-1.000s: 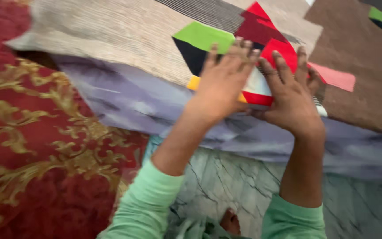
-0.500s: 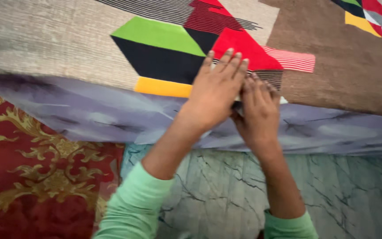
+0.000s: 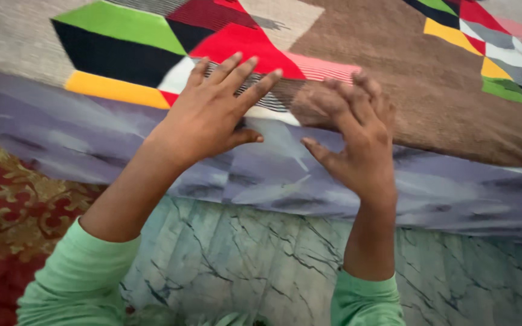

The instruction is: The person folds a patterned bedsheet on a bed. They smooth the fabric, fold the edges, and tuck the sheet under the mattress, working methodically along the sides of the bed.

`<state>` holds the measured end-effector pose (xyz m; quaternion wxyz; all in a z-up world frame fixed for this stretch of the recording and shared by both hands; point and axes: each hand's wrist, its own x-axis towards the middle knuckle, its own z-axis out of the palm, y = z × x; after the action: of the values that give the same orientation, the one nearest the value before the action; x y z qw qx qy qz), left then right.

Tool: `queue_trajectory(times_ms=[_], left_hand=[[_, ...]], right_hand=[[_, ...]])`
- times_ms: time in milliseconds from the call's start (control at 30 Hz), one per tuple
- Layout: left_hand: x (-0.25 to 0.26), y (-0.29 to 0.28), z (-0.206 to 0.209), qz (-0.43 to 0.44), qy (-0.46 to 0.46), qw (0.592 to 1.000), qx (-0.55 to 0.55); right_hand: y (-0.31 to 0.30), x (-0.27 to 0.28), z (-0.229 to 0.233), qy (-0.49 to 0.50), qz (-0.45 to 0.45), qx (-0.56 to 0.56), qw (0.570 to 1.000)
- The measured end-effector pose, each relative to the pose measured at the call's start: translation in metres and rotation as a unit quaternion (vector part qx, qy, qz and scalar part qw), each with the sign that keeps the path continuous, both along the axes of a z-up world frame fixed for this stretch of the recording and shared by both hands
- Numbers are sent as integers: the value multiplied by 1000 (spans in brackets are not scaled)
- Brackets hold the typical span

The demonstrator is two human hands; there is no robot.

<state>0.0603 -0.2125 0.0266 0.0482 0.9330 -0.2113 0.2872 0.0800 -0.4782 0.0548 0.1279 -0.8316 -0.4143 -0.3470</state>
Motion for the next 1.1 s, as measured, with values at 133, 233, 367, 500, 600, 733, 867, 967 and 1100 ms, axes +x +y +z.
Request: queue_trajectory(times_ms=[133, 233, 367, 500, 600, 733, 867, 967, 1100], left_hand=[[15, -52, 1, -80, -36, 995, -46], [30, -83, -4, -98, -26, 994, -42], [37, -92, -12, -121, -69, 990, -29], [32, -95, -17, -96, -129, 987, 6], [24, -101, -22, -59, -174, 982, 54], [18, -106, -23, -56, -192, 979, 49], [16, -108, -20, -50, -201, 977, 43], [18, -111, -12, -72, -182, 980, 22], [23, -121, 5, -94, -91, 990, -50]], right_hand=[[-37, 16, 1, 42, -51, -44, 997], [-64, 28, -8, 61, -36, -31, 997], [-86, 36, -18, 54, 25, 29, 998], [-87, 39, -29, -4, 67, 90, 994], [-85, 39, -36, -33, 83, 122, 988], [-87, 36, -39, -45, 96, 131, 986], [-89, 37, -43, 12, 79, 125, 989], [-95, 42, -35, -12, 67, 90, 994], [-121, 43, -8, -116, -149, -52, 981]])
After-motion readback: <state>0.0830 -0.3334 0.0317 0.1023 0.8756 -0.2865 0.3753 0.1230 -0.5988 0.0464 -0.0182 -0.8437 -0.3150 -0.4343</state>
